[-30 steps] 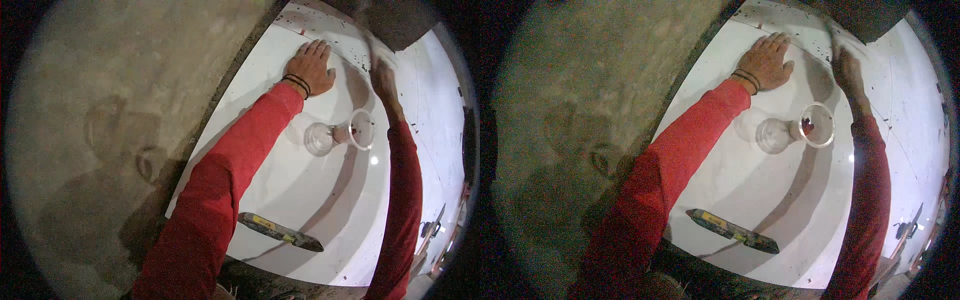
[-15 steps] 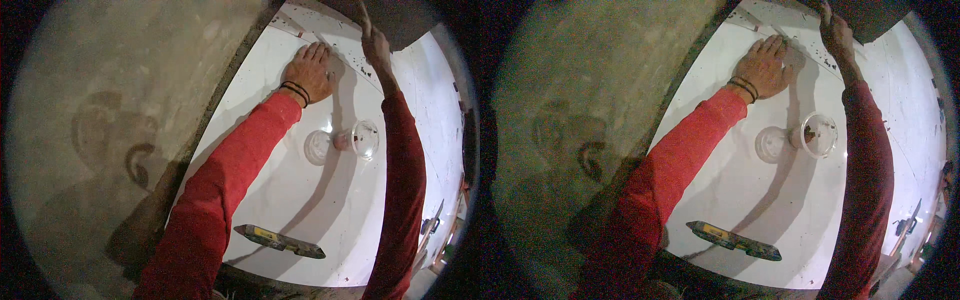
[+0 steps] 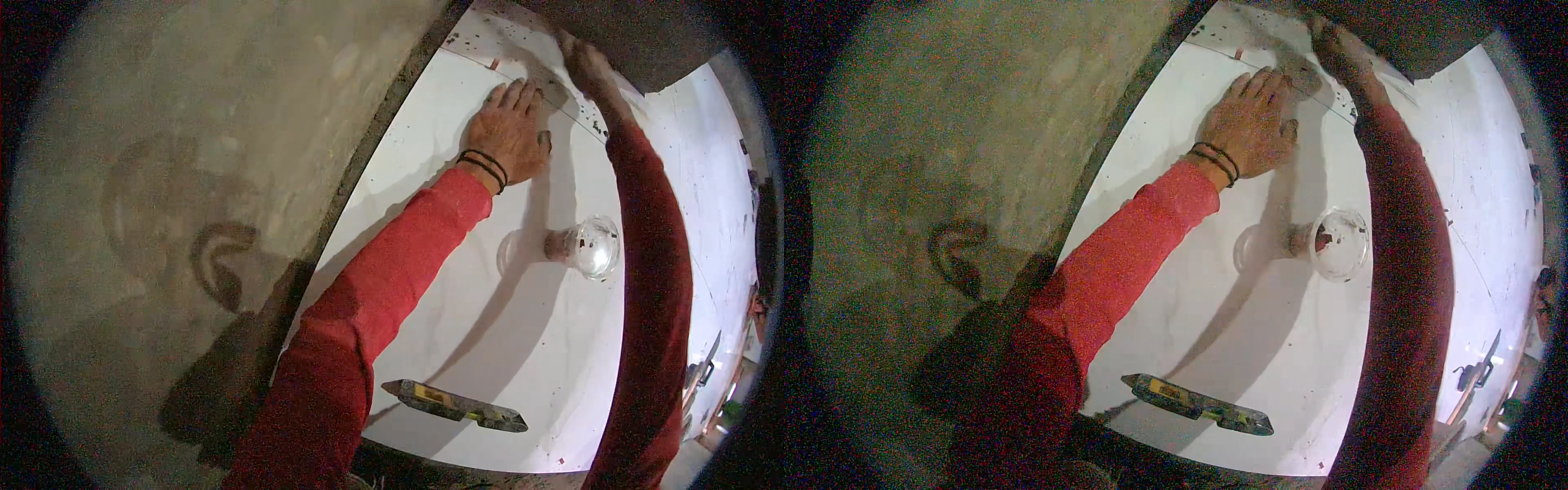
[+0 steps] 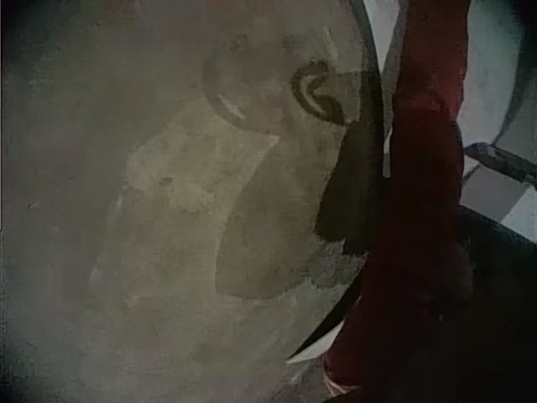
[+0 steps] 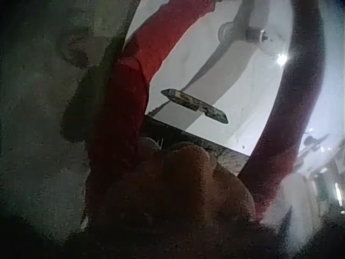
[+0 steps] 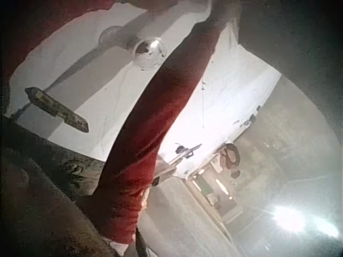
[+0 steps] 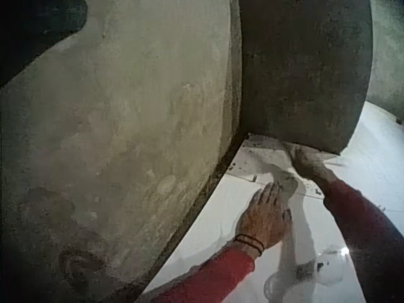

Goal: The person spreads mortar on the floor with a trowel, positions a large white tile, taps it into place with a rubber mallet, and checks the alignment with a spirit level.

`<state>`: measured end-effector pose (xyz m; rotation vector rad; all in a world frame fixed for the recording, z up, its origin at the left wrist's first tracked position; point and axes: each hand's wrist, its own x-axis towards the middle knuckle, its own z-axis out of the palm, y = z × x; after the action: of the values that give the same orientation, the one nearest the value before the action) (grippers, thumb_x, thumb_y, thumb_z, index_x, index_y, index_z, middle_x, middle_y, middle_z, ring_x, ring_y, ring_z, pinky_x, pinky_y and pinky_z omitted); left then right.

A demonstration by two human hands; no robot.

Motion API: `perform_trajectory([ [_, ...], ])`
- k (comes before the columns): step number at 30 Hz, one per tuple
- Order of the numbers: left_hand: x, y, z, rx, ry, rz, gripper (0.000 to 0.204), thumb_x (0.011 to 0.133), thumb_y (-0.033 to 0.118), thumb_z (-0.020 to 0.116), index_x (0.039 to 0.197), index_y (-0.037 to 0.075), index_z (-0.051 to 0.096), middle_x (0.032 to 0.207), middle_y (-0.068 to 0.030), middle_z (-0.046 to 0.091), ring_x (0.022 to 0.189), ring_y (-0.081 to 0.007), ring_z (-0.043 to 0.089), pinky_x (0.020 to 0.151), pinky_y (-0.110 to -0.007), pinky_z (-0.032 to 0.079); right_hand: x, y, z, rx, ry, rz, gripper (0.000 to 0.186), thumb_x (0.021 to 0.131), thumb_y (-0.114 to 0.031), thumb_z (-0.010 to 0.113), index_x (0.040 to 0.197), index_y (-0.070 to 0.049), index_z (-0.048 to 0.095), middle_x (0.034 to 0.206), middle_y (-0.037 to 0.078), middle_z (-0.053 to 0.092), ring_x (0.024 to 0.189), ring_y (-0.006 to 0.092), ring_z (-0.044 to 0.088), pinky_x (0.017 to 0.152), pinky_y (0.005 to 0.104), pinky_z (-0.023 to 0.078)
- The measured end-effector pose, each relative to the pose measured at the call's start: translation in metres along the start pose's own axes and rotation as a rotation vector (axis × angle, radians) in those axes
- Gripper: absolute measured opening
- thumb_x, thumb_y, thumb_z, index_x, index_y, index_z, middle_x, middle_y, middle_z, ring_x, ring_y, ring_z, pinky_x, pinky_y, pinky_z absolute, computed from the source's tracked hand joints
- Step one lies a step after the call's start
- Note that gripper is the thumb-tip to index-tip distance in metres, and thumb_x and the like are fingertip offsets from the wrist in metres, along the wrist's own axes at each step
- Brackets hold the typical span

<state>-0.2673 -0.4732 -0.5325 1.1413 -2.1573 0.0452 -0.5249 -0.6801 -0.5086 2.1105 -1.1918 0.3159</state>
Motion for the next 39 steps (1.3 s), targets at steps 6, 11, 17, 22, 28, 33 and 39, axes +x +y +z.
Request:
perform_trajectory([
  [6, -0.023, -0.023, -0.005, 0.095, -0.114, -0.072, 0.064, 0.091, 0.037, 0.048, 0.135, -0.009, 0.047, 0.143, -0.0233, 0.047, 0.138, -0.0339, 0.038, 0.116, -0.044, 0.026, 0.043, -0.066, -0.016, 0.691, -0.516, 0.611, 0.045, 0.101, -0.041, 0.046, 0.132, -0.009, 0.054, 0.073, 0.022, 0.064, 0.057, 0.0357, 0.066, 0.047, 0.0443, 0.054],
  [11, -0.002, 0.001, 0.000, 0.030, -0.010, -0.024, 0.065, 0.091, 0.037, 0.049, 0.137, -0.009, 0.046, 0.144, -0.0232, 0.046, 0.138, -0.0340, 0.038, 0.117, -0.044, 0.025, 0.023, -0.005, 0.008, 0.157, -0.007, -0.150, 0.042, 0.105, -0.034, 0.039, 0.135, -0.008, 0.052, 0.077, 0.024, 0.066, 0.060, 0.0362, 0.068, 0.047, 0.0464, 0.053],
  [17, -0.010, -0.015, -0.020, 0.041, -0.140, -0.095, 0.065, 0.091, 0.036, 0.049, 0.138, -0.008, 0.045, 0.145, -0.0238, 0.046, 0.138, -0.0333, 0.038, 0.117, -0.044, 0.026, 0.059, -0.062, -0.031, 0.381, -0.207, 0.202, 0.040, 0.105, -0.029, 0.038, 0.139, -0.010, 0.050, 0.098, 0.025, 0.068, 0.085, 0.0435, 0.068, 0.071, 0.0534, 0.055],
  [22, -0.005, -0.004, -0.004, 0.064, -0.066, -0.039, 0.066, 0.092, 0.037, 0.049, 0.139, -0.008, 0.045, 0.144, -0.0248, 0.046, 0.138, -0.0332, 0.038, 0.116, -0.044, 0.027, 0.038, -0.019, -0.017, 0.465, -0.072, 0.225, 0.040, 0.105, -0.033, 0.037, 0.132, -0.008, 0.055, 0.102, 0.023, 0.068, 0.090, 0.0415, 0.068, 0.077, 0.0511, 0.053],
  [28, -0.017, -0.024, -0.016, 0.183, -0.155, -0.065, 0.067, 0.093, 0.040, 0.046, 0.141, -0.007, 0.043, 0.146, -0.0238, 0.045, 0.139, -0.0321, 0.038, 0.117, -0.045, 0.026, 0.042, -0.033, -0.089, 0.672, -0.161, 0.211, 0.038, 0.103, -0.030, 0.041, 0.130, -0.007, 0.055, 0.093, 0.021, 0.068, 0.080, 0.0333, 0.069, 0.066, 0.0440, 0.054],
  [33, -0.009, -0.009, 0.002, 0.092, -0.073, -0.033, 0.065, 0.094, 0.040, 0.047, 0.140, -0.005, 0.044, 0.149, -0.0205, 0.043, 0.140, -0.0323, 0.038, 0.117, -0.044, 0.026, -0.015, 0.019, -0.038, 0.218, -0.233, 0.160, 0.042, 0.101, -0.031, 0.044, 0.137, -0.011, 0.050, 0.084, 0.020, 0.064, 0.071, 0.0329, 0.067, 0.064, 0.0458, 0.055],
  [39, -0.001, -0.004, 0.003, 0.040, -0.024, 0.005, 0.063, 0.094, 0.036, 0.049, 0.141, -0.005, 0.042, 0.148, -0.0214, 0.044, 0.140, -0.0325, 0.038, 0.118, -0.046, 0.026, -0.041, -0.008, -0.077, 0.481, -0.147, 0.306, 0.058, 0.104, -0.051, 0.035, 0.116, -0.002, 0.062, 0.068, 0.021, 0.062, 0.061, 0.0321, 0.064, 0.055, 0.0448, 0.052],
])
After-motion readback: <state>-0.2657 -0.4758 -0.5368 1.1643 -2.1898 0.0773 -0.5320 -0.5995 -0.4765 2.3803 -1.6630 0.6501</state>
